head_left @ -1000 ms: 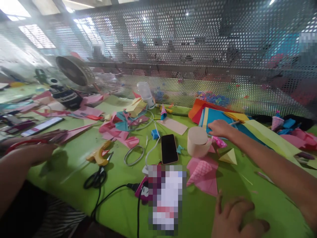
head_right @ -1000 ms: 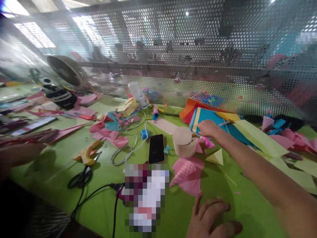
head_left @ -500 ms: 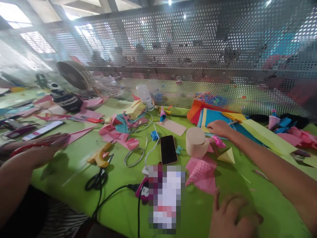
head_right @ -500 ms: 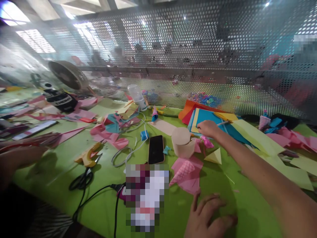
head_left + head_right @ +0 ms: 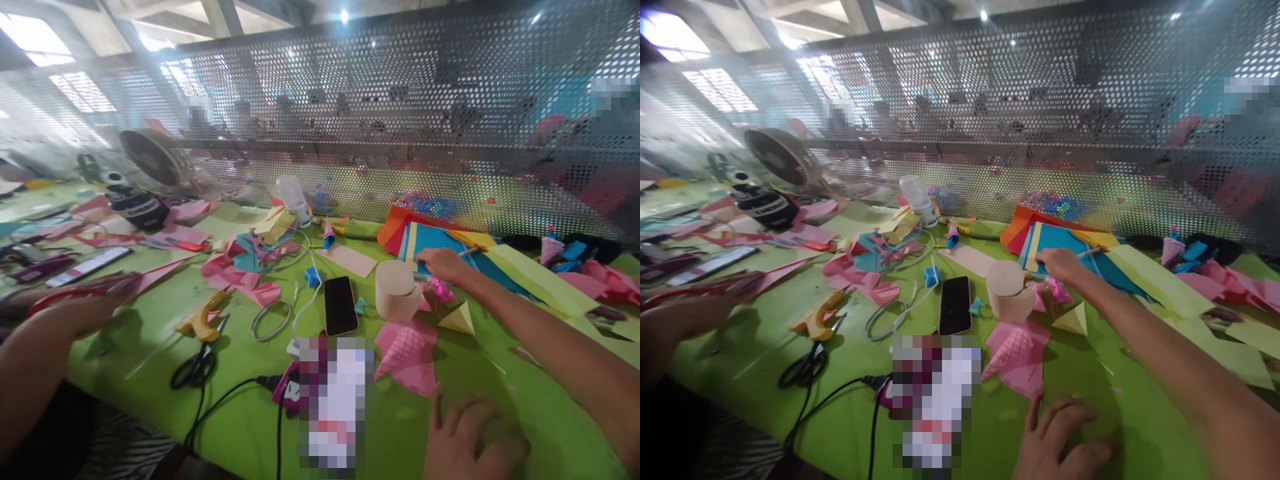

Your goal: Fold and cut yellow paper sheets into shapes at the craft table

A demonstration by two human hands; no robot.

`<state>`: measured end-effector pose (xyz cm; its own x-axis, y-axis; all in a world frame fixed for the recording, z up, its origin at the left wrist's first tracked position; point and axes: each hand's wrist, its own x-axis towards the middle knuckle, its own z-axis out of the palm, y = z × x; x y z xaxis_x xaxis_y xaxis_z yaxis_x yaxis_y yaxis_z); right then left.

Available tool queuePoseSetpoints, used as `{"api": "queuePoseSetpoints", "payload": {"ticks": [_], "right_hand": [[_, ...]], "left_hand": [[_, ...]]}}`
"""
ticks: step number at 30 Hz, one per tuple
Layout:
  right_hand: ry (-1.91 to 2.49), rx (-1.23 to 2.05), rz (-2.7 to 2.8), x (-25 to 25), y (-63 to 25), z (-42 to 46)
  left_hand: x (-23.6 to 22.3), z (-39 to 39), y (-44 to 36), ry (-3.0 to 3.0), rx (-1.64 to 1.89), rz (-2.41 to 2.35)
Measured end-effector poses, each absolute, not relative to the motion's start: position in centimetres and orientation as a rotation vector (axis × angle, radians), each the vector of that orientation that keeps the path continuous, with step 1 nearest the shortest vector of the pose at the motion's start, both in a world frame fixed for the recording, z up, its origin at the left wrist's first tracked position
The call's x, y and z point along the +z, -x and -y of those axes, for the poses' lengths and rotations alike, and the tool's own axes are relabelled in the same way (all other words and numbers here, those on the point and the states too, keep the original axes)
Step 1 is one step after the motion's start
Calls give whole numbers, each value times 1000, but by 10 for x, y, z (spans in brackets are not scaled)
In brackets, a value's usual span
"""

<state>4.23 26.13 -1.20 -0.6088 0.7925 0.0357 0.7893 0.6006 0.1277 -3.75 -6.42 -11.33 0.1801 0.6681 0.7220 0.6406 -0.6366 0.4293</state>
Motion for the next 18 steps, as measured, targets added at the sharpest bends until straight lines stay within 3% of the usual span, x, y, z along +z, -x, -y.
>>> {"api": "queuePoseSetpoints", "payload": {"ticks": [18], "right_hand": [[-1178,323,-2793,-4,-20,-255]], "left_hand": [[-113,70,39,-2418,1333,-1342]]}}
